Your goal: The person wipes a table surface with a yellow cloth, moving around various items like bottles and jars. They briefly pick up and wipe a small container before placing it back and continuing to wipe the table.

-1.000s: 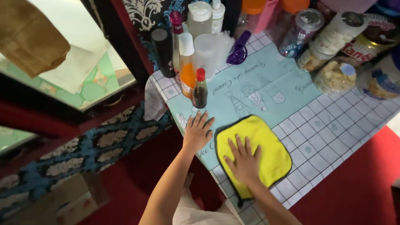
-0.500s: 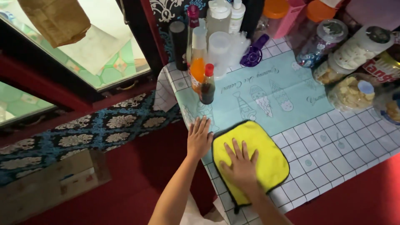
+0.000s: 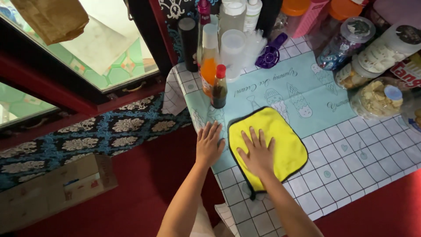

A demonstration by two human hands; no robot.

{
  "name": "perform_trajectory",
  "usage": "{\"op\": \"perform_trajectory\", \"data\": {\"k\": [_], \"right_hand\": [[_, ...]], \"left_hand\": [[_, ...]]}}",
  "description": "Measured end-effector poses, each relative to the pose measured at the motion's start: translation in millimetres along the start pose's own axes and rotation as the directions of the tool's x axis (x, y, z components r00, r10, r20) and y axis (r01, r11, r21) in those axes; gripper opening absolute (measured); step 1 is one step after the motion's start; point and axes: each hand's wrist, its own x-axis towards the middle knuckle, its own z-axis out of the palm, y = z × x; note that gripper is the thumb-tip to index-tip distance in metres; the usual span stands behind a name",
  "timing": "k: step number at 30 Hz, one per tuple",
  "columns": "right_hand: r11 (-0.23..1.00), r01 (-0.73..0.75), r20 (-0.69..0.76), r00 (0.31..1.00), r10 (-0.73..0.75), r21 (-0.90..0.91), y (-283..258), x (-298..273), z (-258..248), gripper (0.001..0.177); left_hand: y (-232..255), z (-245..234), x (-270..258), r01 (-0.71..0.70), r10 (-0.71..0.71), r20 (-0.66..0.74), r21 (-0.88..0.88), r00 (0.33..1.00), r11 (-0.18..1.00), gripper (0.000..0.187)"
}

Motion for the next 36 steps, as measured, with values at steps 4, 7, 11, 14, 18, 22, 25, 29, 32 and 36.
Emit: {"op": "perform_trajectory", "data": {"k": [4, 7, 11, 14, 18, 22, 25, 29, 32, 36], "right_hand": [[0.999, 0.038, -0.022, 0.999, -0.038, -0.018, -2, -48, 8, 0.070], [0.999, -0.031, 0.217, 0.976, 0.032, -0.005, -11, -91, -5, 0.072], [0.993, 0.119, -0.118, 0.986, -0.117, 0.002, 1, -129, 43, 0.068], [0.983, 0.168, -0.393, 0.901, -0.183, -0.073, 5, -134, 64, 0.067], [0.985, 0.145, -0.508, 0.844, -0.174, -0.095, -6, -117, 70, 0.068], [0.995, -0.044, 0.257, 0.966, 0.021, 0.085, -34, -77, 0, 0.076], [0.998, 0.011, 0.056, 0.998, -0.015, 0.062, -36, -41, 14, 0.073], [1.000, -0.006, 0.069, 0.998, 0.006, -0.007, -43, -16, 3, 0.073], [1.000, 0.000, 0.068, 0.998, 0.000, 0.002, -43, -16, 1, 0.072], [1.000, -0.003, 0.095, 0.995, 0.004, -0.016, -37, -35, 9, 0.069]], "left_hand": [[-1, 1, 1, 0.010, -0.010, 0.023, -0.013, 1.000, 1.000, 0.057], [-2, 3, -1, -0.015, 0.015, -0.029, 0.010, 0.999, 1.000, 0.055], [0, 0, 2, 0.030, -0.030, 0.042, -0.001, 0.999, 1.000, 0.058], [-1, -2, 2, 0.006, -0.006, 0.016, -0.003, 1.000, 1.000, 0.057], [-4, -1, 3, 0.000, 0.001, 0.040, -0.007, 0.999, 1.000, 0.057], [-3, -1, 2, 0.002, -0.002, -0.006, -0.022, 1.000, 1.000, 0.055], [-4, 0, 3, -0.052, 0.052, -0.049, 0.016, 0.997, 0.999, 0.052], [-4, 10, 3, -0.030, 0.041, -0.227, 0.054, 0.973, 0.998, 0.055], [-2, 9, 3, -0.017, 0.029, -0.248, 0.050, 0.968, 0.999, 0.052], [0, 4, 2, -0.009, 0.019, -0.213, 0.046, 0.977, 0.999, 0.049]]}}
